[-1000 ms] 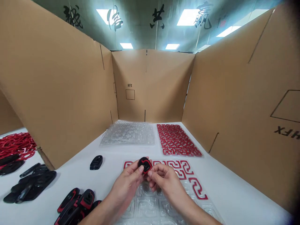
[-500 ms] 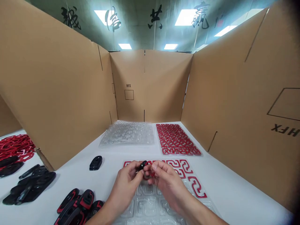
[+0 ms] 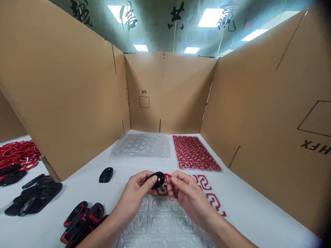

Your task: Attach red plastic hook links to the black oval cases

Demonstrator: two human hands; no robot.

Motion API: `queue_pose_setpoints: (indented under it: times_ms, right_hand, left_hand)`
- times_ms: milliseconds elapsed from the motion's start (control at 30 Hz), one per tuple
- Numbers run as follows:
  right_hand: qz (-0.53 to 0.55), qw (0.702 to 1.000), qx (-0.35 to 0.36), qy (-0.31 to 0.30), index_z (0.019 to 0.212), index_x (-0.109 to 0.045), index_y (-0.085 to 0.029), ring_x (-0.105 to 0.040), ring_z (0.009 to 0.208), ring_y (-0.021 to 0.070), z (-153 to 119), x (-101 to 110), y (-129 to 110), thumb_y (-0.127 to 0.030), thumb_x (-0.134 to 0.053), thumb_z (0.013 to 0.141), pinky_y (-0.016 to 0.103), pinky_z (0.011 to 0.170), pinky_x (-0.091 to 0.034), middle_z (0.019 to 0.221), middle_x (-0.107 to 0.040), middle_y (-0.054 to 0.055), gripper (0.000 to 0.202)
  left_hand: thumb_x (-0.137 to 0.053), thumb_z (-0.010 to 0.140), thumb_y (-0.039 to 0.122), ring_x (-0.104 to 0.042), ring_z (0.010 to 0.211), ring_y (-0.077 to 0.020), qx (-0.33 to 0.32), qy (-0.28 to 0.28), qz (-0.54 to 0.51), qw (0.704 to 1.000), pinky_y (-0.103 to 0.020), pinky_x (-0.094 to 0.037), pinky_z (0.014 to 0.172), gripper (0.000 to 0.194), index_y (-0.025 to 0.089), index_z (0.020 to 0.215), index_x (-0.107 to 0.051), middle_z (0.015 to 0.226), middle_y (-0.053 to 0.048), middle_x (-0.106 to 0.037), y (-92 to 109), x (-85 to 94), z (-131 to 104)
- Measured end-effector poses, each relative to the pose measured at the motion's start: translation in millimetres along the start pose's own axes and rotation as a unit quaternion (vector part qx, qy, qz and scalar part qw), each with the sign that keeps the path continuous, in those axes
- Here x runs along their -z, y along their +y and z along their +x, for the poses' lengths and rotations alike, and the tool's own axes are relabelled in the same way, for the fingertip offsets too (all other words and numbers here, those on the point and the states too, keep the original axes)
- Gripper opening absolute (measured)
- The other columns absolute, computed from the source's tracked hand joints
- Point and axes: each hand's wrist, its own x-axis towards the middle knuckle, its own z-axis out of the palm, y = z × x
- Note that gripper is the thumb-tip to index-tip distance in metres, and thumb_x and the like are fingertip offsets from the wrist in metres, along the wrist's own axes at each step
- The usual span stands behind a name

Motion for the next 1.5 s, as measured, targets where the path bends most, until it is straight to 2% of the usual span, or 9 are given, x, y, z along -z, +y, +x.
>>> queue_pose_setpoints:
  times_ms: [200,300,367,500,567,700,933,1267,1500]
  right_hand:
    - [-0.037,0.999,0.017,0.004,0.080,-0.059,-0.016,-0.057,0.064,0.0125,2.3,3.2,-3.4,-0.047,-0.068,0.082,0.024,0.059,-0.043,0.075,-0.065,0.003,0.032]
    - [-0.183,0.982,0.048,-0.010,0.082,-0.061,-0.017,-0.057,0.068,0.0141,-0.2,3.8,-5.8,-0.047,-0.062,0.086,0.025,0.062,-0.044,0.075,-0.063,0.002,0.030]
    - [-0.374,0.921,0.105,-0.040,0.082,-0.064,-0.019,-0.056,0.073,0.0155,-4.3,2.1,-7.9,-0.040,-0.056,0.091,0.027,0.068,-0.044,0.077,-0.061,0.003,0.025]
    - [-0.646,0.734,0.189,-0.090,0.080,-0.065,-0.020,-0.053,0.074,0.0165,-12.9,-5.0,-10.1,-0.026,-0.047,0.095,0.028,0.067,-0.041,0.084,-0.058,0.005,0.024]
    - [-0.689,0.692,0.199,-0.084,0.079,-0.065,-0.020,-0.052,0.070,0.0158,-14.9,-7.7,-10.3,-0.025,-0.048,0.095,0.027,0.063,-0.040,0.084,-0.056,0.005,0.024]
    - [-0.721,0.650,0.228,-0.070,0.077,-0.065,-0.021,-0.049,0.067,0.0147,-14.0,-6.5,-10.2,-0.026,-0.050,0.095,0.025,0.059,-0.037,0.079,-0.055,0.003,0.024]
    - [-0.680,0.701,0.212,-0.038,0.092,-0.068,-0.020,-0.058,0.079,0.0176,-12.1,-2.6,-13.6,-0.024,-0.046,0.097,0.029,0.069,-0.045,0.096,-0.062,0.008,0.023]
    - [-0.582,0.787,0.202,-0.040,0.087,-0.069,-0.021,-0.058,0.077,0.0157,-5.4,5.9,-20.4,-0.027,-0.048,0.097,0.028,0.070,-0.046,0.086,-0.063,0.004,0.024]
    - [-0.350,0.935,0.056,-0.031,0.088,-0.070,-0.019,-0.058,0.067,0.0130,0.5,15.0,-26.3,-0.039,-0.060,0.090,0.025,0.062,-0.044,0.076,-0.066,0.001,0.022]
  left_hand:
    - [-0.072,0.077,0.034,-0.060,0.079,-0.0173,0.045,-0.032,-0.123,0.991,-0.027,-0.049,0.072,0.024,0.014,0.090,-0.073,0.090,-0.009,-0.072,2.8,-3.8,-1.8]
    - [-0.073,0.077,0.032,-0.062,0.085,-0.0182,0.047,-0.014,-0.162,0.986,-0.031,-0.049,0.083,0.020,0.015,0.087,-0.071,0.092,-0.008,-0.071,1.4,-3.8,-1.7]
    - [-0.073,0.077,0.032,-0.062,0.089,-0.0187,0.043,0.004,-0.179,0.983,-0.031,-0.049,0.086,0.019,0.016,0.086,-0.069,0.094,-0.007,-0.071,-0.6,-3.0,-1.1]
    - [-0.073,0.077,0.033,-0.064,0.083,-0.0177,0.042,0.009,-0.178,0.983,-0.028,-0.050,0.078,0.019,0.017,0.084,-0.066,0.091,-0.006,-0.071,-4.2,-2.1,0.1]
    - [-0.073,0.078,0.034,-0.065,0.082,-0.0176,0.045,0.003,-0.174,0.984,-0.028,-0.050,0.077,0.020,0.016,0.085,-0.066,0.091,-0.006,-0.071,-5.5,-1.9,0.5]
    - [-0.072,0.079,0.033,-0.064,0.078,-0.0154,0.046,-0.004,-0.176,0.983,-0.026,-0.049,0.075,0.020,0.016,0.086,-0.066,0.092,-0.006,-0.072,-7.9,-0.6,1.2]
    - [-0.077,0.074,0.030,-0.064,0.079,-0.0147,0.052,-0.011,-0.167,0.985,-0.027,-0.050,0.078,0.021,0.016,0.084,-0.065,0.086,-0.004,-0.070,-8.4,-0.9,0.6]
    - [-0.081,0.071,0.026,-0.065,0.073,-0.0115,0.071,0.023,-0.207,0.975,-0.024,-0.054,0.074,0.023,0.014,0.081,-0.065,0.088,-0.005,-0.071,-3.7,1.5,2.4]
    - [-0.079,0.072,0.020,-0.067,0.074,-0.0126,0.112,0.014,-0.229,0.967,-0.023,-0.056,0.071,0.018,0.014,0.082,-0.065,0.088,-0.004,-0.071,-1.8,-1.7,-1.3]
